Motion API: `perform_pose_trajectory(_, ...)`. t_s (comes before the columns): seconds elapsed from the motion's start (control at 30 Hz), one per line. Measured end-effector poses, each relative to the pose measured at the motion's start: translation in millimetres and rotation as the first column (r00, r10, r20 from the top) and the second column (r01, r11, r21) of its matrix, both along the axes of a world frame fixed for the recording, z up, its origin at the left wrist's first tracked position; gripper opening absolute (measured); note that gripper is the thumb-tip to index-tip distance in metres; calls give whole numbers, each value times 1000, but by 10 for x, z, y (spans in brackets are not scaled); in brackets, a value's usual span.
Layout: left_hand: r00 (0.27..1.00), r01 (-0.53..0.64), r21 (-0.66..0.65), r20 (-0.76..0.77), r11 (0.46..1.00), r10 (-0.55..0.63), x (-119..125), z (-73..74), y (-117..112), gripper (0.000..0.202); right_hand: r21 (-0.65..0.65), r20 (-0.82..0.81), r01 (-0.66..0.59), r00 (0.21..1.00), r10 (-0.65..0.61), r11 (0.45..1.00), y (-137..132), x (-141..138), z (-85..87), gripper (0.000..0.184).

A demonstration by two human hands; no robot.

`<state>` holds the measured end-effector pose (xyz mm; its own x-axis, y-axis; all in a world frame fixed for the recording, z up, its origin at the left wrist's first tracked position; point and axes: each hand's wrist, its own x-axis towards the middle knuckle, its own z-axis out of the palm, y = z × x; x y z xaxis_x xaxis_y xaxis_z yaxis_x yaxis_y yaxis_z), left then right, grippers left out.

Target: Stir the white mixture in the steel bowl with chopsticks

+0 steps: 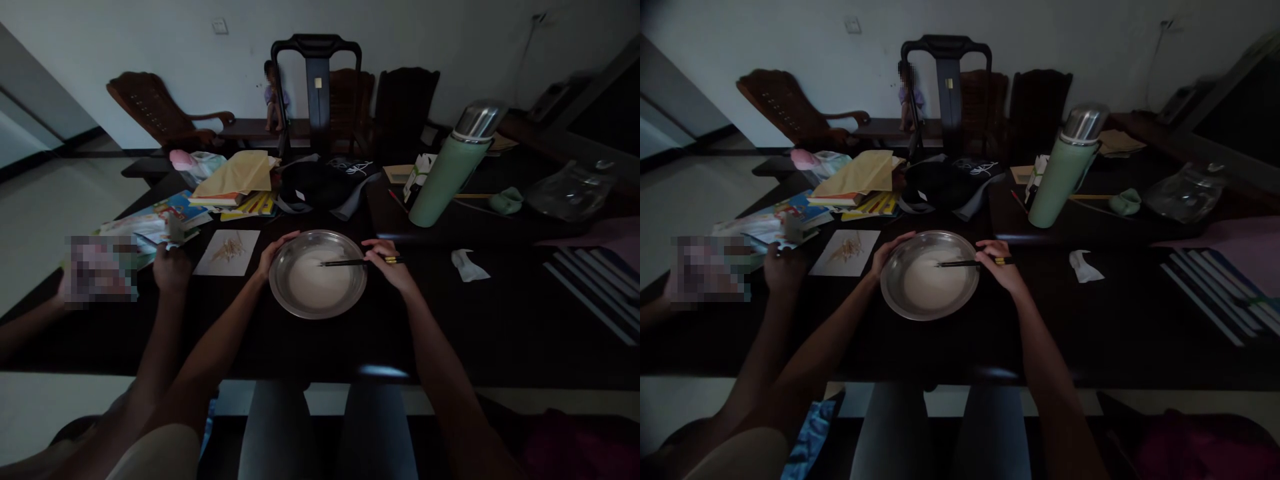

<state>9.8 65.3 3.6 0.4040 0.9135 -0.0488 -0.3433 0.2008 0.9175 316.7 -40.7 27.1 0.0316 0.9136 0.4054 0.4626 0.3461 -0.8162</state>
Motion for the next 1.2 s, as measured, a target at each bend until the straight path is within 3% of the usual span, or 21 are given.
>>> perform_pose_trajectory(0.13, 1000, 1, -4, -1, 1000, -1, 3, -10, 9, 40, -6, -70, -67, 995, 66, 998, -21, 31, 20, 42)
perform_pose_trajectory(0.23, 1000, -4, -5, -4, 1000, 4, 1, -7, 8, 39, -22, -1, -128, 992, 128, 991, -20, -53, 6, 34)
perform_pose_trajectory(0.33, 999, -41, 8, -24, 999, 41, 19, 33, -20, 39, 13, 28, -44, 999, 43, 999, -2, -50, -10, 30)
perform_pose_trajectory(0.43, 990, -122, -3, -64, 992, 122, 60, 96, -66, 38, 54, -44, 19, 999, -17, 998, -2, 34, 3, 39)
perform_pose_trajectory(0.6, 978, -181, -19, -107, 983, 178, 99, 156, -111, 32, 9, -28, -125, 992, 125, 992, -16, -33, -3, 37)
perform_pose_trajectory(0.67, 973, -191, 16, -130, 981, 192, 92, 141, -102, 32, 15, 28, -113, 993, 112, 994, -8, -67, -19, 31)
perform_pose_trajectory(0.83, 976, -120, 97, -172, 988, 136, 37, 36, -27, 41, 99, -21, 27, 999, -25, 995, -18, 55, 11, 39)
perform_pose_trajectory(0.93, 976, -95, 120, -182, 988, 116, 1, -25, 9, 45, 59, -57, -74, 995, 77, 996, -35, 44, 27, 42)
perform_pose_trajectory(1.03, 976, -76, 124, -191, 989, 99, -22, -57, 24, 45, 0, 4, -148, 989, 148, 989, -18, -39, 1, 33)
perform_pose_trajectory(1.2, 985, -42, 120, -163, 992, 62, -20, -49, 22, 41, 64, -27, 22, 999, -20, 998, 1, 36, -6, 36)
